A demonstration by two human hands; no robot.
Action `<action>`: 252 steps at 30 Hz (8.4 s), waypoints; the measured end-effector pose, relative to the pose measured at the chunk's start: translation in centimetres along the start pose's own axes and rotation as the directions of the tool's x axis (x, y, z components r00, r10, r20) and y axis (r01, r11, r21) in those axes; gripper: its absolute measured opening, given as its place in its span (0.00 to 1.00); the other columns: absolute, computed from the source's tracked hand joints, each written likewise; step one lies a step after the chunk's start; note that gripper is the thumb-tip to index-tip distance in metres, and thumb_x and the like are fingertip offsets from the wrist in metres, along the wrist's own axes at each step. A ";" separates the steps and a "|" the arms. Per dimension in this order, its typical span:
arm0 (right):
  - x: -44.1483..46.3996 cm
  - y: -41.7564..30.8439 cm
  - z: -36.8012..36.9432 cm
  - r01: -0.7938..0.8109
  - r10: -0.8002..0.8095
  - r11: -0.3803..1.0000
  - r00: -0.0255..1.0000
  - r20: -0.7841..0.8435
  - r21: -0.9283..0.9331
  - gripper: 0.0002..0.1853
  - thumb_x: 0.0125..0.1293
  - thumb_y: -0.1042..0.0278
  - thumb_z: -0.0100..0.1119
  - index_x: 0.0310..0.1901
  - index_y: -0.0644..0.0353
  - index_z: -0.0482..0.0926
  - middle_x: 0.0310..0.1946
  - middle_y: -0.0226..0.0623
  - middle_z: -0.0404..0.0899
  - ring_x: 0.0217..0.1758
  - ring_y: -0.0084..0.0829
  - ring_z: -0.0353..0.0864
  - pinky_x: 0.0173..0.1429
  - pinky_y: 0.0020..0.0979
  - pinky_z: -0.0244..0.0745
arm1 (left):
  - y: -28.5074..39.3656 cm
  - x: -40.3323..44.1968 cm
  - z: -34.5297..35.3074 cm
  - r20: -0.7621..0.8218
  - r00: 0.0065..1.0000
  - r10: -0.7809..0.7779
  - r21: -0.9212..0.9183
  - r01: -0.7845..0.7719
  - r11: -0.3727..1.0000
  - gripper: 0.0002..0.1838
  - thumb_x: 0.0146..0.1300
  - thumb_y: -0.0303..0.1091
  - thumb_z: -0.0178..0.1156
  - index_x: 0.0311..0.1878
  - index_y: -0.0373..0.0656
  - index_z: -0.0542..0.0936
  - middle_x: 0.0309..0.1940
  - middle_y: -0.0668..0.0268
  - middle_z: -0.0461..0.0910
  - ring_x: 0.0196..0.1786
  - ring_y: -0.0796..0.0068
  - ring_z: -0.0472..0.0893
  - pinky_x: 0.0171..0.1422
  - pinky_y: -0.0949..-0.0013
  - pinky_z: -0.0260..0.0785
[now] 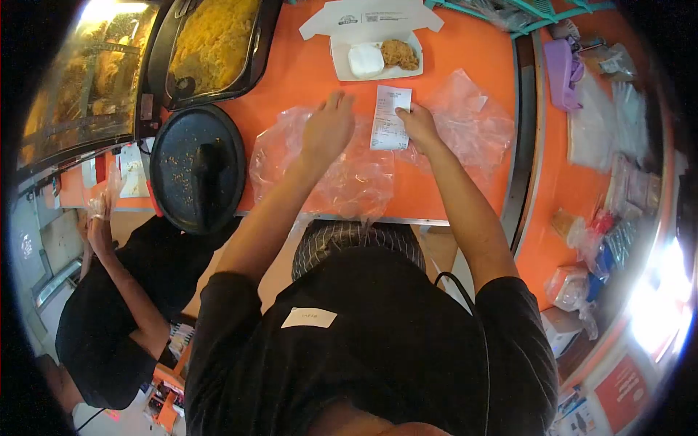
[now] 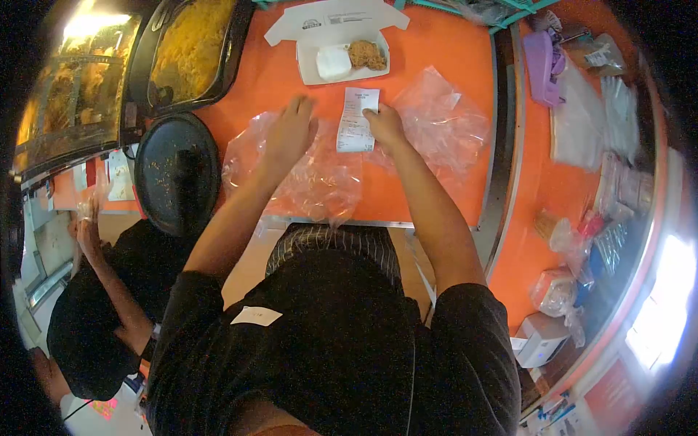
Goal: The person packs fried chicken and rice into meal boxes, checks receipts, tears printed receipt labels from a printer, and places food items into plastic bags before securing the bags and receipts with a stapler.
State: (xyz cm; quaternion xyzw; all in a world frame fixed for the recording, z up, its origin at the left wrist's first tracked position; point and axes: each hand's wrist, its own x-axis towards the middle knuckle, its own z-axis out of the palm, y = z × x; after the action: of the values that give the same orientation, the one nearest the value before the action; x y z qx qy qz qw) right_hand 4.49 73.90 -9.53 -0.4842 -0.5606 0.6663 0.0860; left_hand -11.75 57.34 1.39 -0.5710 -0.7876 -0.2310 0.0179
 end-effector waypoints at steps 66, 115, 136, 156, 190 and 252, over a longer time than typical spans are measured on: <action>-6.5 -0.8 -4.4 0.688 -0.555 0.082 0.632 0.541 -0.721 0.23 0.70 0.59 0.54 0.65 0.55 0.76 0.72 0.38 0.67 0.77 0.46 0.60 0.78 0.50 0.54 | 4.1 -5.5 7.9 0.117 0.991 -0.061 -0.204 0.084 0.975 0.25 0.62 0.33 0.60 0.65 0.51 0.76 0.70 0.59 0.69 0.73 0.54 0.67 0.77 0.49 0.57; 13.0 -57.4 -28.1 0.012 -0.847 0.054 0.529 -0.039 -0.998 0.26 0.61 0.43 0.64 0.48 0.59 0.86 0.49 0.51 0.84 0.51 0.51 0.84 0.57 0.44 0.78 | 4.7 -5.2 6.8 0.125 0.992 -0.018 -0.183 0.041 0.982 0.23 0.61 0.35 0.59 0.61 0.48 0.78 0.67 0.53 0.72 0.70 0.48 0.69 0.77 0.46 0.56; 0.8 -52.0 -26.2 0.551 -0.992 0.115 0.102 -0.071 -0.827 0.20 0.64 0.52 0.65 0.50 0.58 0.84 0.47 0.45 0.86 0.51 0.43 0.84 0.57 0.39 0.75 | 4.7 -5.1 6.3 0.167 0.986 -0.004 -0.130 0.026 0.991 0.23 0.63 0.37 0.58 0.62 0.48 0.77 0.67 0.54 0.72 0.71 0.52 0.68 0.77 0.45 0.55; -6.3 -25.8 -0.6 0.792 -0.665 0.583 0.593 0.454 -0.180 0.10 0.70 0.68 0.59 0.48 0.61 0.73 0.32 0.33 0.83 0.35 0.21 0.81 0.41 0.27 0.76 | 3.7 -5.8 7.7 0.103 0.995 -0.007 -0.174 0.025 0.985 0.22 0.65 0.35 0.57 0.64 0.48 0.76 0.69 0.56 0.70 0.73 0.53 0.67 0.79 0.49 0.54; 7.9 -10.8 -5.0 0.475 -0.501 0.659 0.855 0.129 -0.583 0.23 0.66 0.63 0.54 0.62 0.62 0.73 0.51 0.55 0.81 0.55 0.51 0.82 0.58 0.47 0.75 | -1.6 12.0 6.3 0.158 0.866 -0.474 -0.053 0.487 0.872 0.20 0.61 0.33 0.63 0.55 0.36 0.78 0.48 0.46 0.82 0.52 0.47 0.82 0.56 0.53 0.75; 12.5 -24.3 -6.3 0.752 -0.781 0.200 0.509 0.362 -0.628 0.13 0.65 0.52 0.68 0.43 0.52 0.86 0.37 0.27 0.87 0.39 0.23 0.84 0.43 0.27 0.78 | -7.3 20.4 -2.3 -0.087 0.970 -0.226 -0.425 0.169 0.889 0.08 0.63 0.31 0.68 0.37 0.35 0.85 0.29 0.58 0.85 0.34 0.63 0.85 0.39 0.63 0.76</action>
State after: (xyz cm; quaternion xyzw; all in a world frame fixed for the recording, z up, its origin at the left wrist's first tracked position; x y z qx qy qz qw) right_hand -7.69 94.99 4.38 -0.1434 -0.9346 0.2437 0.2159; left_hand -26.01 72.87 6.85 -0.4616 -0.7716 -0.4313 -0.0743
